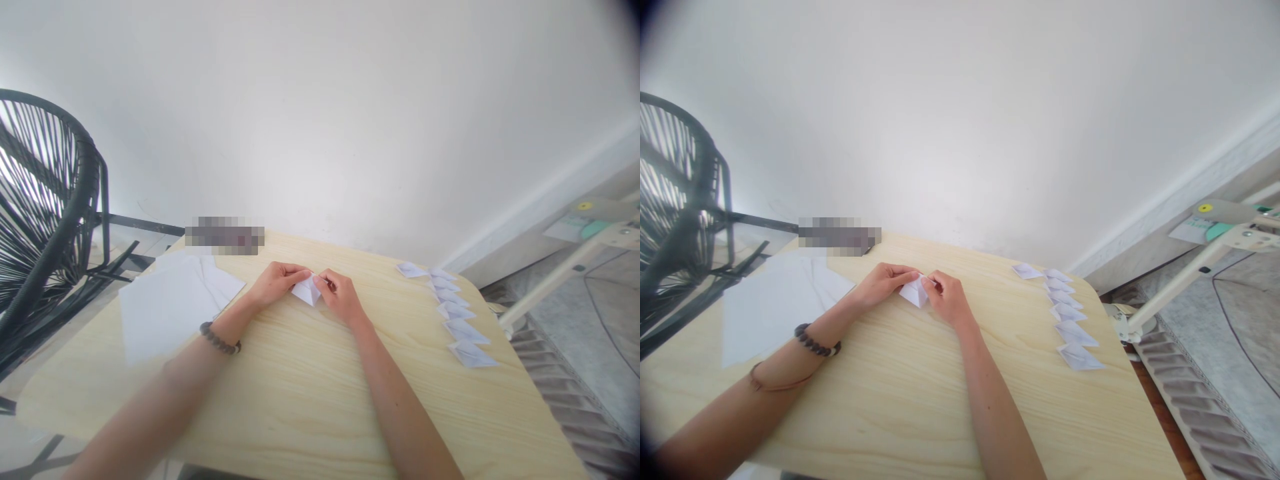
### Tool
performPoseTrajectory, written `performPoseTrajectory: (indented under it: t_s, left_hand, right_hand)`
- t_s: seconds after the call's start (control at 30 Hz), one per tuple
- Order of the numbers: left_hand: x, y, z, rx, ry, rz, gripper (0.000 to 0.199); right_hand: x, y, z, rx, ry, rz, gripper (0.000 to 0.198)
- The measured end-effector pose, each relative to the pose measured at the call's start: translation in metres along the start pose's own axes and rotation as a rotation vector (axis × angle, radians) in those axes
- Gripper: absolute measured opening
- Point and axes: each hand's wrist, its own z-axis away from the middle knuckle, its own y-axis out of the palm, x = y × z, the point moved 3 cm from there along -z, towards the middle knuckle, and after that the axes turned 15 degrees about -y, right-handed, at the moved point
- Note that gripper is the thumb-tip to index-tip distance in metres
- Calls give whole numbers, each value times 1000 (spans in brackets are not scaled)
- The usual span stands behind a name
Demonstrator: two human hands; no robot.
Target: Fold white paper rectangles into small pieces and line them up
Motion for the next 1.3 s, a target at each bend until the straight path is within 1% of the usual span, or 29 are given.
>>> performPoseTrajectory:
  t_s: [0.17, 0.4, 0.53, 0.8, 0.9, 1.0, 1.1, 1.17, 1.2, 1.23, 1.3]
  left_hand:
    - [-1, 0, 1, 17, 18, 15, 34]
    - [-3, 2, 3, -5, 41, -7, 33]
    - [-1, 4, 1, 33, 44, -11, 32]
    - [-1, 5, 1, 30, 112, -60, 34]
    - [1, 6, 0, 12, 93, -44, 35]
    - [0, 5, 0, 20, 70, 21, 38]
    - [-2, 5, 1, 131, 56, 89, 46]
    - [-3, 6, 2, 229, 45, 83, 43]
    - [-3, 6, 2, 259, 40, 66, 39]
    - [-3, 6, 2, 271, 36, 47, 37]
    - [-2, 5, 1, 255, 28, 22, 35]
  right_hand:
    - [0, -1, 0, 12, -10, -24, 28]
    - [-1, -2, -1, 45, 10, -82, 29]
    - [-1, -1, 1, 79, 3, -111, 29]
    - [0, 0, 1, 112, 18, -165, 28]
    - [-2, -1, 1, 80, 23, -172, 28]
    - [-5, -3, 2, 6, 45, -182, 27]
    - [-9, -5, 3, -83, 86, -220, 27]
    - [-10, -6, 3, -120, 95, -236, 27]
    - [-10, -6, 3, -131, 94, -238, 27]
    - [-10, -6, 3, -138, 93, -238, 27]
    - [-9, -5, 3, -138, 95, -229, 29]
